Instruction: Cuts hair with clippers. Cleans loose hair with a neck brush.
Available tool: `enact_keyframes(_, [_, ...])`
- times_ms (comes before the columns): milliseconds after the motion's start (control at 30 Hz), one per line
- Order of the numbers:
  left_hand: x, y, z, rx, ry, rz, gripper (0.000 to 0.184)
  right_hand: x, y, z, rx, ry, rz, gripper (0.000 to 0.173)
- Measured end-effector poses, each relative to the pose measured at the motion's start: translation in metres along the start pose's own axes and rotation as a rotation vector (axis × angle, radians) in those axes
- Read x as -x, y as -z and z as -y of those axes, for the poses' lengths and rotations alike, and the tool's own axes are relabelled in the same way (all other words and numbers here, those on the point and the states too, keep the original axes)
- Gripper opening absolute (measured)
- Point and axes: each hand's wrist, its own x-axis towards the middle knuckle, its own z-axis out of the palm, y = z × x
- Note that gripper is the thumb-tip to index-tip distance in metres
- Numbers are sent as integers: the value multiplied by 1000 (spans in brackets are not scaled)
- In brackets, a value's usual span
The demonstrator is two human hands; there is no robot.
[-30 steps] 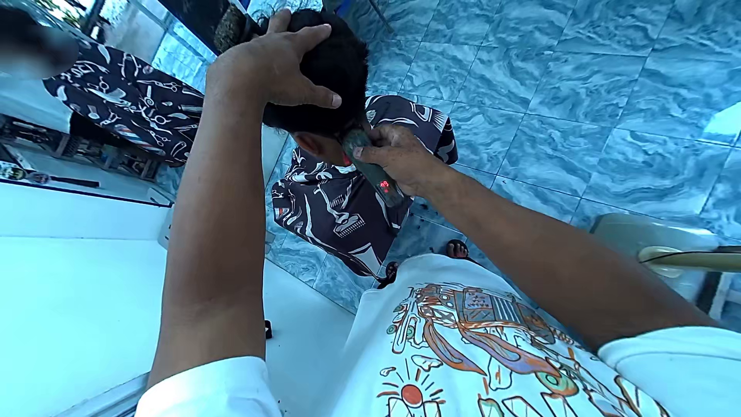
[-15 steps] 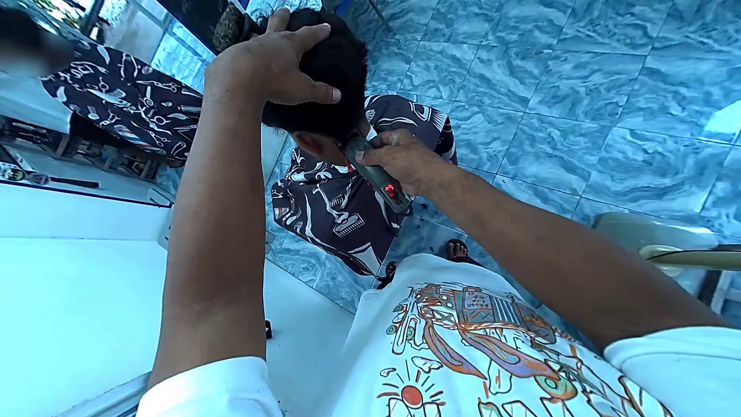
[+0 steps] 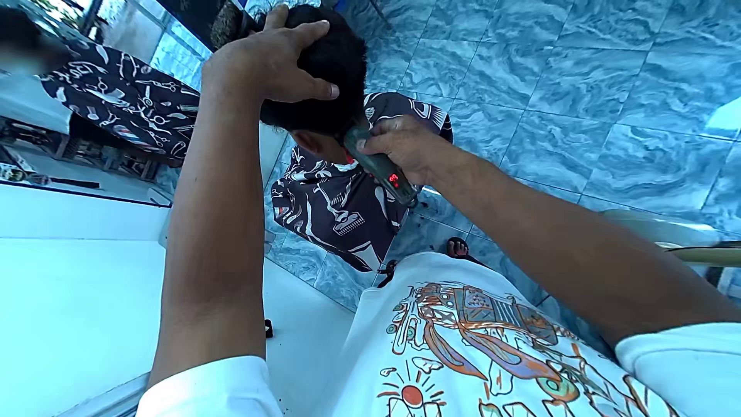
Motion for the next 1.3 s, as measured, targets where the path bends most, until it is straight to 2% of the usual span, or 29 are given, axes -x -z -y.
enact_keyframes(67, [0, 0, 0, 3, -5, -3, 95, 0, 0, -3, -34, -26, -9, 26])
enact_keyframes(200, [4, 1, -2, 29, -2, -2, 88, 5, -8, 9, -111, 47, 47, 31])
enact_keyframes(300, [10, 1, -10, 100, -2, -14, 73, 1, -6, -12, -59, -140, -46, 38])
enact_keyframes(367, [-1, -14, -2, 143, 5, -16, 65, -1, -4, -31, -92, -241, -97, 44])
enact_keyframes(400, [-17, -27, 12, 199, -81, 7, 63, -1, -4, -35, -102, -247, -107, 44])
enact_keyframes(500, [-116, -90, 81, 360, -515, -85, 57, -1, -13, -34, -37, -119, -125, 36])
enact_keyframes(567, [-111, -89, 68, 469, -395, -58, 48, -2, -14, -35, 55, 1, -106, 35])
enact_keyframes(633, [-87, -77, 51, 536, -229, -2, 45, -2, -13, -36, 42, -7, -100, 31])
enact_keyframes(733, [-61, -65, 35, 548, -126, 5, 43, -1, -15, -34, 32, 27, -120, 28])
enact_keyframes(833, [-36, -51, 18, 466, -86, -28, 45, -3, -15, -34, 132, 176, -99, 41])
enact_keyframes(967, [-19, -37, 5, 371, -24, 11, 53, -1, -16, -32, 122, 69, -144, 34])
enact_keyframes(1100, [-12, -32, 0, 348, -22, -13, 50, -2, -13, -27, 122, 216, -49, 40])
enact_keyframes(1233, [-3, -23, -10, 328, 61, 6, 52, -1, -12, -28, 123, 57, -119, 29])
enact_keyframes(1300, [-1, -21, -11, 325, 89, 2, 54, -3, -10, -28, 113, 130, -79, 33])
